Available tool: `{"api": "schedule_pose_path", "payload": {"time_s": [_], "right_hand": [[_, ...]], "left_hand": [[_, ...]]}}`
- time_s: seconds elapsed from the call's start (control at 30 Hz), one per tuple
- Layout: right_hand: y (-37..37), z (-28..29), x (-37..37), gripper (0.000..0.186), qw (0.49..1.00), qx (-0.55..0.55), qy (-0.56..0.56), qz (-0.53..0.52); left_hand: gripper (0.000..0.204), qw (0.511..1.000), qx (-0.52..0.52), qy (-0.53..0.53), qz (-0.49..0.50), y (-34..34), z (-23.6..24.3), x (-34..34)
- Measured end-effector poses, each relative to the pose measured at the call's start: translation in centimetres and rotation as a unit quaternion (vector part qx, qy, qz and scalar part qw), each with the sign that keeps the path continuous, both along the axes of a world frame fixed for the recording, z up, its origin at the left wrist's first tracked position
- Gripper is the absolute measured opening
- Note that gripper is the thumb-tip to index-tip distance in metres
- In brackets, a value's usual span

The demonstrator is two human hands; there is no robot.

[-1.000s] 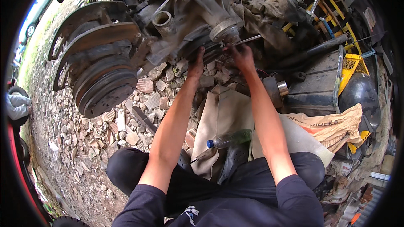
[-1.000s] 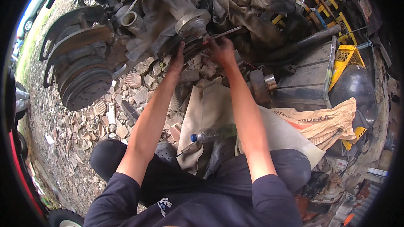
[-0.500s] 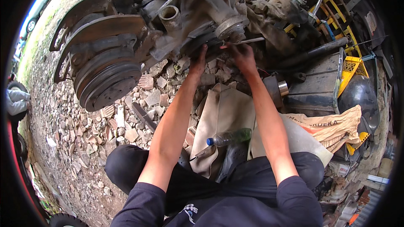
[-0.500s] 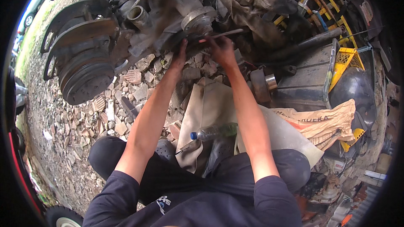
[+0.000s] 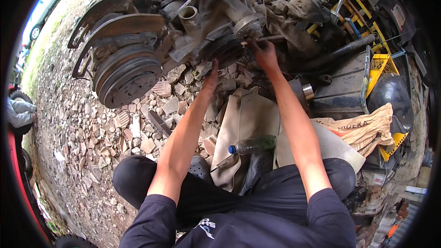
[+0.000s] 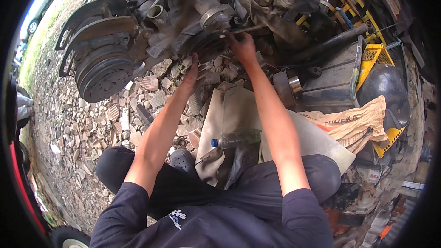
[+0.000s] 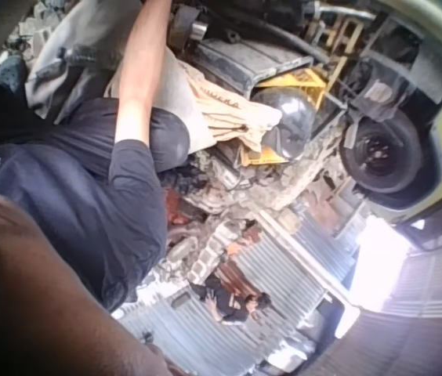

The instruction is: The person wipes and cleans parts of an engine by hand with a cloth, then pours liquid from a bottle onto the components and uses a wrench to tighten or loosen bolts on a pulley assembly.

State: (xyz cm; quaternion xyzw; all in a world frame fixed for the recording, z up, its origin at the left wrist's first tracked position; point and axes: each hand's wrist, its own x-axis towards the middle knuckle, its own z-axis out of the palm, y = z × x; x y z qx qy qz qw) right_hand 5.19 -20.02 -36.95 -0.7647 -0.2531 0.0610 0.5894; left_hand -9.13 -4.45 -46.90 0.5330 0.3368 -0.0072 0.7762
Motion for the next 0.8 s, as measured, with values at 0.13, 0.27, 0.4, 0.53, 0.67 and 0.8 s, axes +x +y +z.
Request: {"api": "schedule_pose_path", "payload": {"time_s": [0.13,0.27,0.4,0.53,0.67,0.8], "right_hand": [[1.0,0.5,1.0,0.034,0.996,-0.069,-0.055,0.025],[2.4,2.6,0.8,0.04,0.979,-0.069,-0.188,-0.04],[0.4,2.0,3.9,0.037,0.958,-0.192,-0.198,-0.083],[1.0,0.3,3.8,0.039,0.999,0.015,-0.021,0.019],[-1.6,-4.9,4.8,0.037,0.981,-0.111,-0.133,-0.084],[-6.9,-7.2,3.6,0.033,0.972,-0.153,-0.137,-0.114]], "left_hand": [[0.102,0.999,0.045,-0.007,-0.01,-1.0,3.0,0.6],[0.091,0.989,0.142,0.022,-0.037,-0.1,3.0,-0.2],[0.083,0.986,0.092,0.1,-0.092,0.0,5.3,-0.9],[0.075,0.934,0.112,0.163,-0.299,-2.9,6.2,-2.8],[0.085,0.765,0.278,0.115,-0.569,-8.3,5.1,-5.6],[0.098,0.582,0.453,0.027,-0.675,-12.0,1.8,-9.5]]}}
